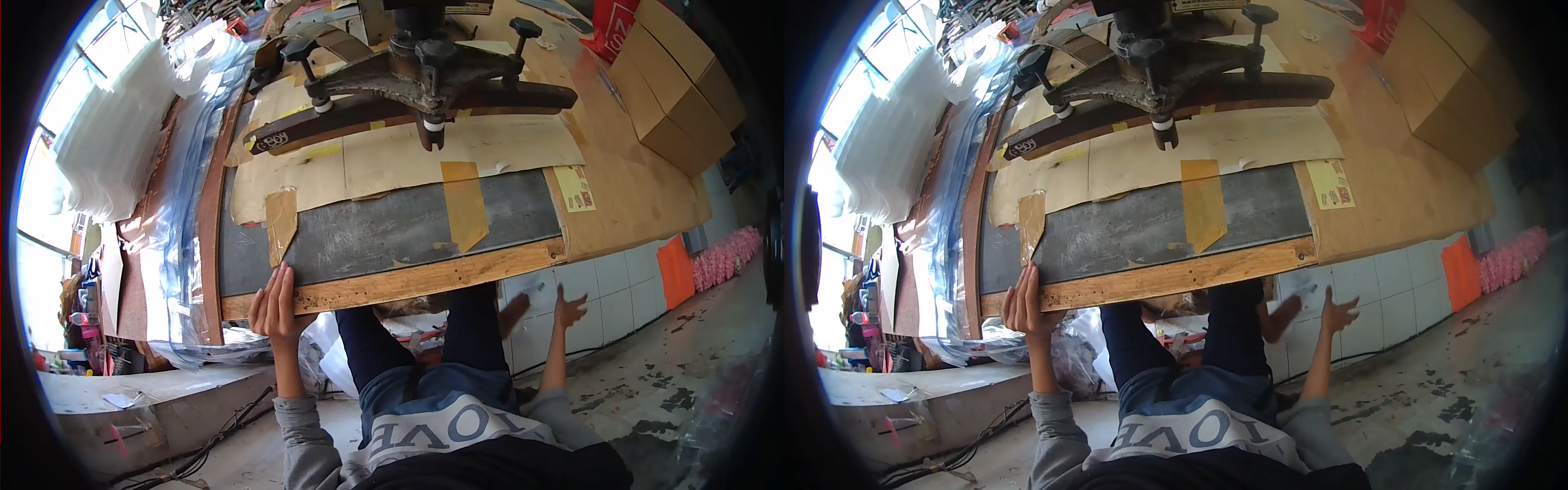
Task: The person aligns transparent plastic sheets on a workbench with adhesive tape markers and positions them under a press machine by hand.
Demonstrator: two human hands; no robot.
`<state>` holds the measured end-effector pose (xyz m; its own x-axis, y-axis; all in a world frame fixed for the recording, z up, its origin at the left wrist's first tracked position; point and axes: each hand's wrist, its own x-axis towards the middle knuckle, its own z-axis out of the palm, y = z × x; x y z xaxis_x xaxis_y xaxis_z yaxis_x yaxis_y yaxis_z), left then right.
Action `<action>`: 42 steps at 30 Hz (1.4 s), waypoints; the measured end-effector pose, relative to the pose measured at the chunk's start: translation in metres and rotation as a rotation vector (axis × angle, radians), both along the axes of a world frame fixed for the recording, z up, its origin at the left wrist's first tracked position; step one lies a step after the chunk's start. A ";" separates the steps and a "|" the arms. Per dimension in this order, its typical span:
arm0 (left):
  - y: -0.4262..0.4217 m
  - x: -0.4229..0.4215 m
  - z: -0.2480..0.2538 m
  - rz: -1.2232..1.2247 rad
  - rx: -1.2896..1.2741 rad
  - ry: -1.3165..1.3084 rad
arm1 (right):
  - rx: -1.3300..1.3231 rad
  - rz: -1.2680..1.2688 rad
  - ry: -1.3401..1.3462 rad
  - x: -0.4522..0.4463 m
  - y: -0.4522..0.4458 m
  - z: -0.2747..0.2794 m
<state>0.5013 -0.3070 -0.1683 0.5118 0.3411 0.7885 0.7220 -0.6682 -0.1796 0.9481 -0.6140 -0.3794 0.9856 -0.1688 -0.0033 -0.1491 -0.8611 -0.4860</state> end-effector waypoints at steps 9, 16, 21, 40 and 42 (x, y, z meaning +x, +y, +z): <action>-0.005 0.003 0.004 -0.002 -0.052 0.001 | 0.180 0.102 0.253 0.008 -0.050 -0.145; -0.019 0.011 0.021 0.035 -0.268 0.007 | 1.223 0.335 0.301 0.014 -0.068 0.111; -0.064 0.064 0.058 -0.855 -1.055 -0.349 | 1.453 0.780 0.379 -0.011 -0.016 0.245; -0.012 0.150 0.114 -1.059 -1.615 -1.352 | 1.437 1.014 0.605 -0.084 0.184 0.317; -0.008 0.149 0.110 -1.048 -1.591 -1.441 | 1.411 0.965 0.632 -0.077 0.179 0.313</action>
<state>0.6504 -0.3150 -0.0585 0.4322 0.8879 0.1576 -0.6542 0.1884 0.7325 0.8708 -0.4351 -0.0669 0.5198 0.8542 0.0082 -0.3339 0.2120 -0.9185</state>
